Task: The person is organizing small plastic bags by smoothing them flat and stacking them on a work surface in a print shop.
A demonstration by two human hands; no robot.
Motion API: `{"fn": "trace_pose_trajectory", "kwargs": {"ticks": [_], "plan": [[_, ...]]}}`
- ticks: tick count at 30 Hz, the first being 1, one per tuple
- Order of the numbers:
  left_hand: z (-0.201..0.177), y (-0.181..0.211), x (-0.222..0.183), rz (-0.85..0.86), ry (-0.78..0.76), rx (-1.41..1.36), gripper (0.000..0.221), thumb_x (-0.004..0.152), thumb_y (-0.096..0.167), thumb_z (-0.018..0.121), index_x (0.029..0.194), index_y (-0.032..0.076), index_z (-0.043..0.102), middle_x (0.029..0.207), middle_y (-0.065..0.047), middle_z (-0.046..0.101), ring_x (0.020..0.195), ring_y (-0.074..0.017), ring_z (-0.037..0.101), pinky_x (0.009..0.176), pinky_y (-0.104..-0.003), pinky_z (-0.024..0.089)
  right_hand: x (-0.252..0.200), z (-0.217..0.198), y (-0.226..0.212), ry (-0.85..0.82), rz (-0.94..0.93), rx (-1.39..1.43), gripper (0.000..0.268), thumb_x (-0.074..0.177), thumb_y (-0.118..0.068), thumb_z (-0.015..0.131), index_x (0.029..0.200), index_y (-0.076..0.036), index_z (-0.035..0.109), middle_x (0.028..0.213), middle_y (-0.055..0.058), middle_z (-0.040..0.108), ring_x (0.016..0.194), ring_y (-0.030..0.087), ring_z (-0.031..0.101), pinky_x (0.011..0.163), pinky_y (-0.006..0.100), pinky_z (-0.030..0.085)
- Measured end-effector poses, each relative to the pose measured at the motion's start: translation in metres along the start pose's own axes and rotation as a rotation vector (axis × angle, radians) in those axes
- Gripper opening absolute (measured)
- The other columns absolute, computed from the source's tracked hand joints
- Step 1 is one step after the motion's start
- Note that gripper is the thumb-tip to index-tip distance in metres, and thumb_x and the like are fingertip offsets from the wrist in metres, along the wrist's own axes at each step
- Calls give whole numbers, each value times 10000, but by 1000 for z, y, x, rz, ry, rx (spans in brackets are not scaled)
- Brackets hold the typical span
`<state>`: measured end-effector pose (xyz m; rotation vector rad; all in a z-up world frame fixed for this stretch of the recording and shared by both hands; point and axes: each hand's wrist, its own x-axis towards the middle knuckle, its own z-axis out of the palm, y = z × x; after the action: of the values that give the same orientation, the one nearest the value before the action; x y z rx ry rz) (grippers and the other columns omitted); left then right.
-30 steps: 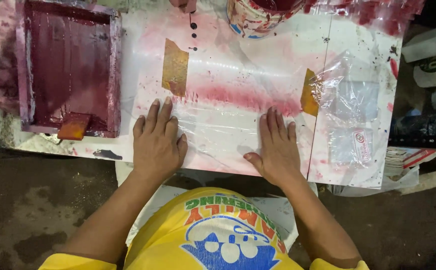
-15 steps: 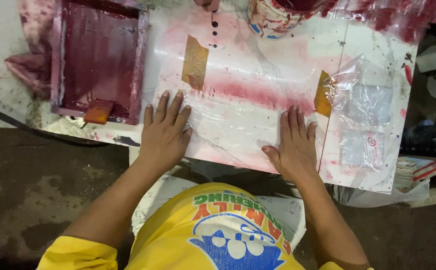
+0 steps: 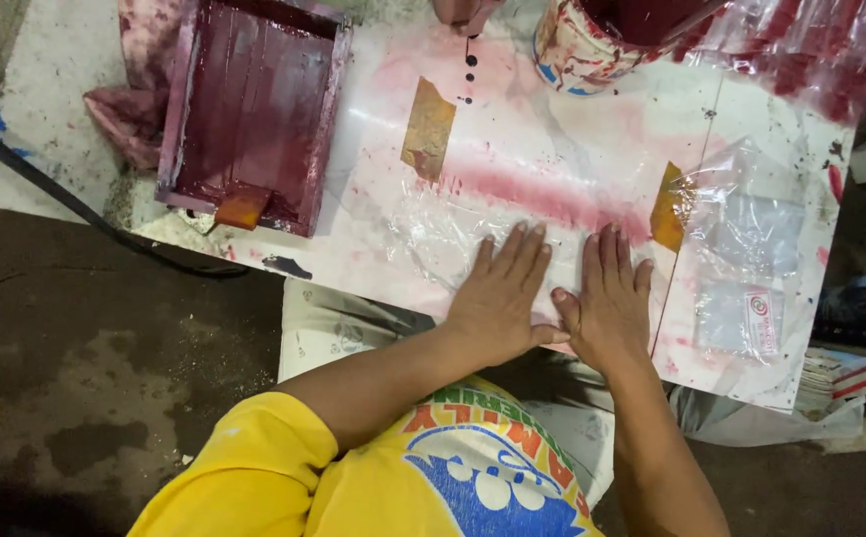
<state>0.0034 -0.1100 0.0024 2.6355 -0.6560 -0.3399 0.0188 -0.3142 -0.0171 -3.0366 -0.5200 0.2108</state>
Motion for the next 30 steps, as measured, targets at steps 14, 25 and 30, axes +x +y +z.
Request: {"fn": "trace_pose_trajectory", "kwargs": {"ticks": [14, 25, 30], "plan": [[-38, -67, -59, -330, -18, 80, 1139, 904, 828, 326, 1599, -59, 163, 1688, -291, 60, 1568, -440, 37, 1218, -628, 86, 1, -6, -4, -22, 35, 26, 899, 993, -686, 226, 1627, -49, 231, 1703, 219, 167, 1578, 368, 124, 1233, 619, 26], [-24, -88, -82, -442, 181, 89, 1079, 963, 788, 290, 1594, -83, 200, 1683, -295, 100, 1571, -429, 28, 1208, -622, -12, -3, -11, -7, -36, 34, 56, 899, 1002, -695, 208, 1622, -44, 234, 1706, 220, 152, 1582, 365, 101, 1232, 624, 27], [1, -51, -85, 26, 495, 150, 854, 969, 724, 349, 1475, 52, 495, 1525, -262, 452, 1429, -502, 396, 1104, -739, 262, 0, -13, -7, -14, 32, 39, 931, 982, -728, 207, 1630, -61, 241, 1706, 210, 177, 1583, 365, 117, 1236, 623, 37]]}}
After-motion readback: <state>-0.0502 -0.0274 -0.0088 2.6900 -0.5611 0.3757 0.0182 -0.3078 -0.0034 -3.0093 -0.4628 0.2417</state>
